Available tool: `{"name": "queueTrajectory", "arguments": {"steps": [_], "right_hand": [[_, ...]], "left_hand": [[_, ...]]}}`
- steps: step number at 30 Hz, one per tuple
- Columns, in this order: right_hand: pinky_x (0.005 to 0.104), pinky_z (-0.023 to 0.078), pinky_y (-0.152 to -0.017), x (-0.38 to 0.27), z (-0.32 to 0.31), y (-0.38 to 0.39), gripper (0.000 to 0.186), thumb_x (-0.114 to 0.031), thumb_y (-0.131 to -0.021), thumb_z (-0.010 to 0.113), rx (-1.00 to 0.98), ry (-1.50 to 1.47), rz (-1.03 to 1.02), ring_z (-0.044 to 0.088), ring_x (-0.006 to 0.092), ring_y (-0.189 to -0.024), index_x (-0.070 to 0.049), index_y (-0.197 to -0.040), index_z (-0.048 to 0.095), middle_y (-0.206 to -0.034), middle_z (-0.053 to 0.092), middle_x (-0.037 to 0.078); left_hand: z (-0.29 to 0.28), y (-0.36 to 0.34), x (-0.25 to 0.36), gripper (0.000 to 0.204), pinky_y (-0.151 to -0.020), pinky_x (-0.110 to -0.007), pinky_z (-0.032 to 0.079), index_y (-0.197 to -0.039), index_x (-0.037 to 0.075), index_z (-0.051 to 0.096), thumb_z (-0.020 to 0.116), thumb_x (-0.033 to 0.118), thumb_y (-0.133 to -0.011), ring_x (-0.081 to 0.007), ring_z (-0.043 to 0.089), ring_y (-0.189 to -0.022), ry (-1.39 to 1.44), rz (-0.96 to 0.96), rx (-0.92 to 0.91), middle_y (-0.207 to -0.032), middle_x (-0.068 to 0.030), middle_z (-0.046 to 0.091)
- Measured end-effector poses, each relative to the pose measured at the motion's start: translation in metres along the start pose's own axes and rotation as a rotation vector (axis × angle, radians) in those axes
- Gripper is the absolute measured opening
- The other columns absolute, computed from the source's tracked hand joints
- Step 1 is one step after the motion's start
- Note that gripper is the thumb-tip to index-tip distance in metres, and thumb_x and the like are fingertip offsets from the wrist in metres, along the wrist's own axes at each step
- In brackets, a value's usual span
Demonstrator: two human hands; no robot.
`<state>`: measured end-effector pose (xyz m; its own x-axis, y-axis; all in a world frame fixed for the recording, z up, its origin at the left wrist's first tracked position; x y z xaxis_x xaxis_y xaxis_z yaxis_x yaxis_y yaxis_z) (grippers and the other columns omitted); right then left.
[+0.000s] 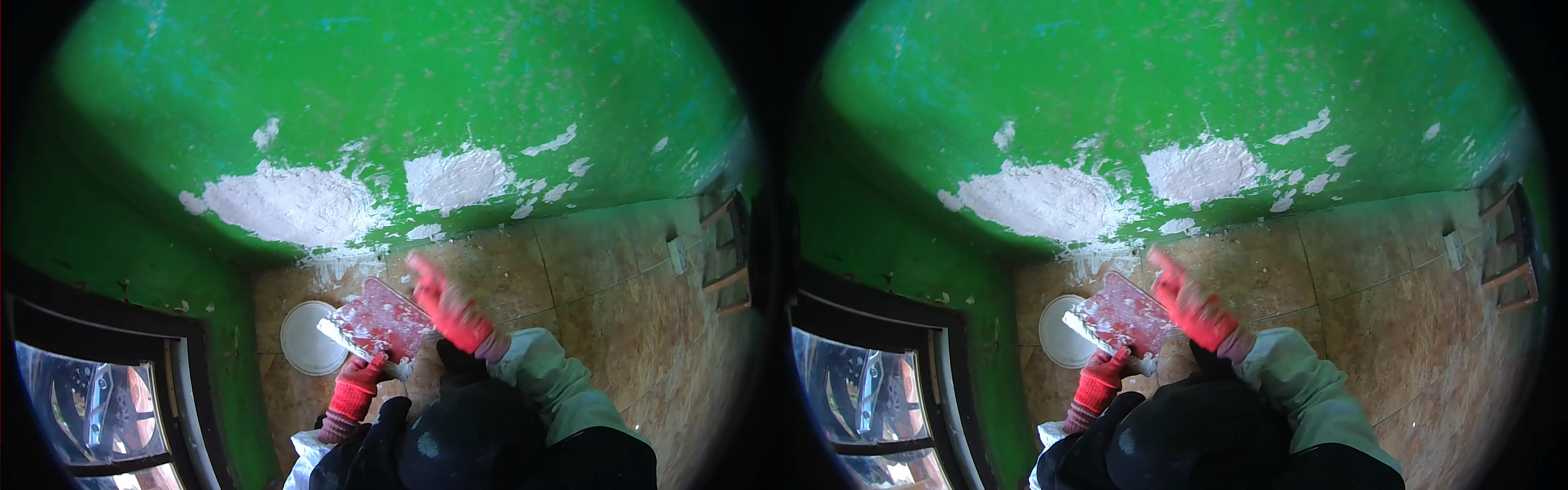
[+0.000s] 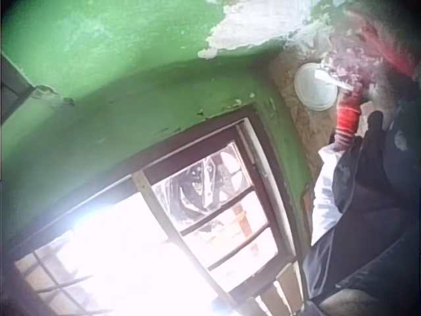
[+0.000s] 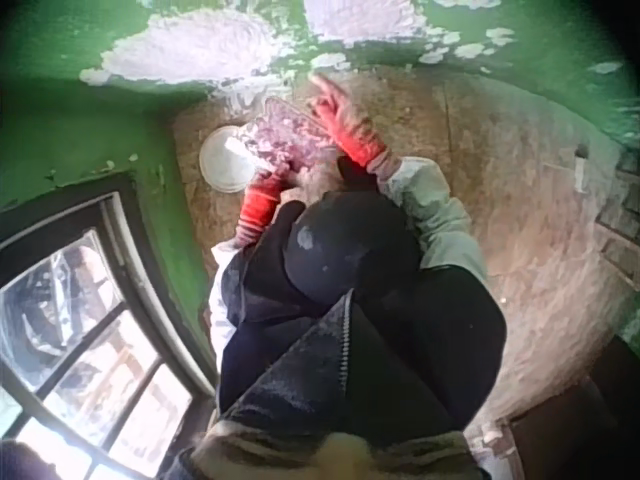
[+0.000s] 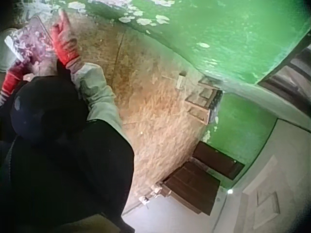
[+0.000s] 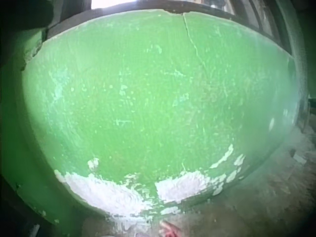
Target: The person applies white plaster to a green wall using a red putty knife and a container of plaster.
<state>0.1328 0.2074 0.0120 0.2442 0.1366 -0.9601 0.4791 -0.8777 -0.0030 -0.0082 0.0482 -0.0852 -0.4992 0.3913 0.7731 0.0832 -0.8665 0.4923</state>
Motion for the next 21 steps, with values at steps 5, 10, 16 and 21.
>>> {"name": "queueTrajectory", "arguments": {"steps": [5, 10, 16, 21], "right_hand": [[0.0327, 0.046, -0.070, 0.019, -0.097, -0.040, 0.050, -0.019, -0.087, 0.045, 0.377, 0.032, 0.079, 0.058, 0.0273, -0.080, -0.012, -0.134, 0.030, -0.101, 0.058, 0.018], [0.0340, 0.047, -0.068, 0.050, -0.111, -0.060, 0.053, -0.018, -0.086, 0.044, 0.443, 0.185, 0.154, 0.059, 0.0287, -0.076, -0.020, -0.136, 0.027, -0.106, 0.058, 0.016], [0.0374, 0.047, -0.068, 0.047, -0.106, -0.058, 0.054, -0.021, -0.086, 0.045, 0.379, 0.108, 0.257, 0.060, 0.0312, -0.082, -0.020, -0.136, 0.025, -0.107, 0.058, 0.016], [0.0264, 0.044, -0.058, 0.058, -0.118, -0.066, 0.052, -0.013, -0.086, 0.044, 0.426, 0.201, 0.101, 0.051, 0.0122, -0.064, -0.020, -0.135, 0.030, -0.081, 0.057, 0.005]], "left_hand": [[-0.024, 0.007, -0.007, 0.029, -0.077, -0.039, 0.050, -0.102, 0.002, 0.055, 0.056, 0.025, -0.085, -0.0228, 0.058, -0.088, 0.014, -0.024, 0.059, -0.092, -0.0081, 0.060], [-0.022, 0.015, 0.000, 0.025, -0.072, -0.040, 0.052, -0.105, 0.006, 0.055, 0.059, 0.018, -0.083, -0.0227, 0.059, -0.087, 0.065, -0.057, 0.158, -0.094, -0.0062, 0.060], [-0.026, 0.022, 0.004, 0.025, -0.073, -0.039, 0.052, -0.106, 0.006, 0.055, 0.058, 0.017, -0.084, -0.0217, 0.058, -0.087, 0.115, 0.004, 0.194, -0.095, -0.0062, 0.059], [-0.021, 0.020, 0.006, 0.025, -0.073, -0.040, 0.051, -0.106, 0.005, 0.055, 0.058, 0.018, -0.084, -0.0217, 0.058, -0.087, 0.098, -0.002, 0.190, -0.095, -0.0063, 0.059]]}}
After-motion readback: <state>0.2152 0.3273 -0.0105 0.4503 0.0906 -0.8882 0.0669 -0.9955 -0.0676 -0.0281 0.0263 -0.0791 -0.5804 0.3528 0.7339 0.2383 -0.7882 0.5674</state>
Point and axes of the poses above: each hand's wrist, its own y-axis away from the middle knuckle, its own z-axis out of the palm, x = y × z, the point moved 7 cm from there along -y, towards the middle knuckle
